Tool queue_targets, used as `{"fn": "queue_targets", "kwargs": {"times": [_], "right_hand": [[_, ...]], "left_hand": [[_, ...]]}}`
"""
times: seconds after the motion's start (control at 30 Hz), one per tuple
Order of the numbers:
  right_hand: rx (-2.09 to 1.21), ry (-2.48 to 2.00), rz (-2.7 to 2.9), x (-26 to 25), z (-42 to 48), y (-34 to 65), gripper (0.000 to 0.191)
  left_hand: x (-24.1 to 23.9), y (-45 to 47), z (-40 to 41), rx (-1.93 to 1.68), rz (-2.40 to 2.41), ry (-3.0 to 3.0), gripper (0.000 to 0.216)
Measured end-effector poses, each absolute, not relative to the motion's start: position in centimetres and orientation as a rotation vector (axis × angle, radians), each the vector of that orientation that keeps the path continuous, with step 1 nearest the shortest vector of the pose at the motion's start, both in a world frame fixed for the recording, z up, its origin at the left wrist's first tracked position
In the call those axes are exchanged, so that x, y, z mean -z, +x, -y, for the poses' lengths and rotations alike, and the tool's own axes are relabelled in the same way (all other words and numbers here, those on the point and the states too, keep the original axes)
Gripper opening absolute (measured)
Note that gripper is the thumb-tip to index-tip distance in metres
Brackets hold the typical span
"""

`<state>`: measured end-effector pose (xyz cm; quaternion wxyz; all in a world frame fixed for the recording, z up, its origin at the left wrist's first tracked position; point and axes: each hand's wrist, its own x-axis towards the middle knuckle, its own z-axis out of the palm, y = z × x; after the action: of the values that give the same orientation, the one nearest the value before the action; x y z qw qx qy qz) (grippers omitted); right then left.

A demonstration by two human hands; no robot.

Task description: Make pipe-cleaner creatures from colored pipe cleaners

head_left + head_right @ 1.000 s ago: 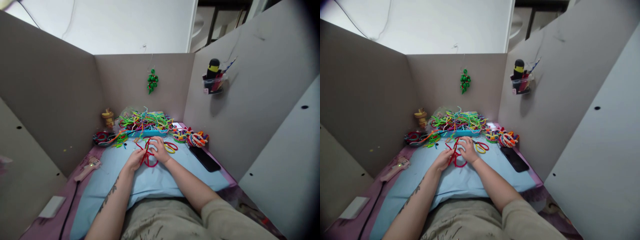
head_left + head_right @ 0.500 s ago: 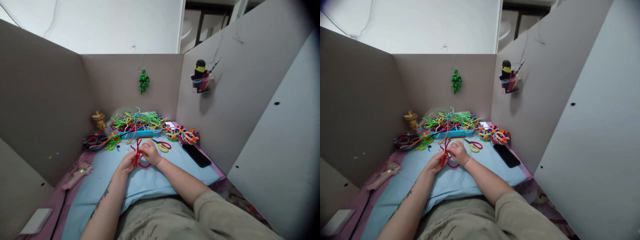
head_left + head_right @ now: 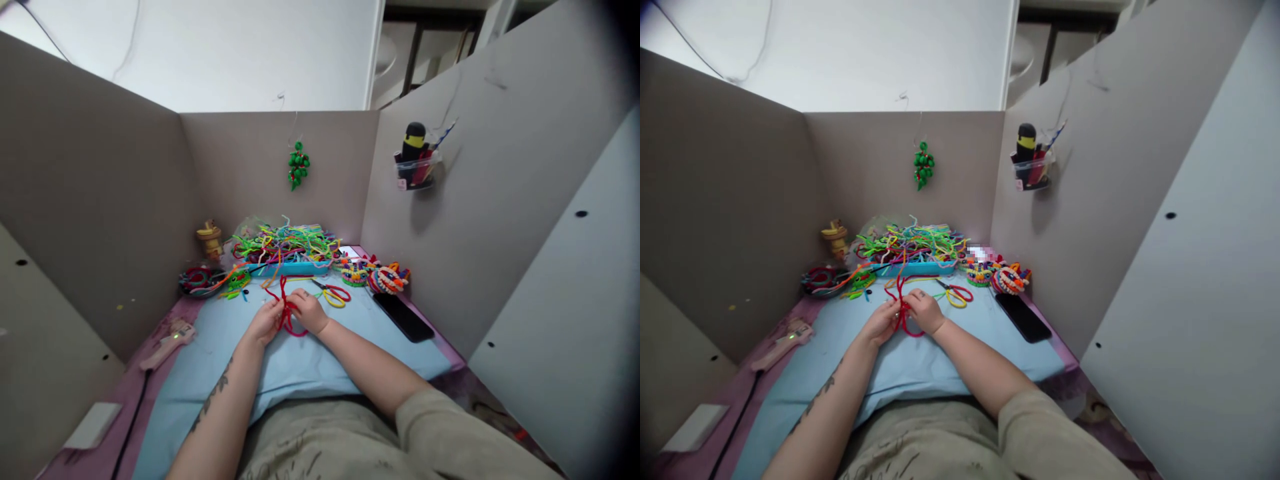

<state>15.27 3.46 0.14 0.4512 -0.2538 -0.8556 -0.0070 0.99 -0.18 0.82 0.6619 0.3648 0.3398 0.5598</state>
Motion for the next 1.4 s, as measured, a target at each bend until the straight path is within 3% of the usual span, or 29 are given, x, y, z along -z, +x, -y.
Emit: {"fn": "queue_targets", "kwargs": {"times": [0.23, 0.53, 0.8, 1.17, 1.4], "right_hand": [[-0.022, -0.716, 2.144, 0.0, -3.3, 15.1, 0.020], [-0.027, -0.789, 2.110, 0.0, -3.1, 14.7, 0.019], [-0.350, -0.578, 2.031, 0.1, -3.8, 15.0, 0.019], [-0.830, -0.770, 1.780, 0.0, -4.4, 14.9, 0.010], [-0.565, -0.721, 1.825, -1.2, -4.0, 15.8, 0.009]], "left_hand": [[-0.5, 1.8, -0.3, -1.511, -0.945, 0.898, 0.034], [-0.7, 1.9, -0.4, -1.715, -1.149, 1.076, 0.025], [-0.8, 1.9, -0.2, -1.669, -1.161, 1.039, 0.027], [-0.6, 1.9, -0.5, -1.603, -1.238, 1.218, 0.032], [0.0, 2.0, -0.6, -1.566, -1.193, 1.193, 0.033]]}}
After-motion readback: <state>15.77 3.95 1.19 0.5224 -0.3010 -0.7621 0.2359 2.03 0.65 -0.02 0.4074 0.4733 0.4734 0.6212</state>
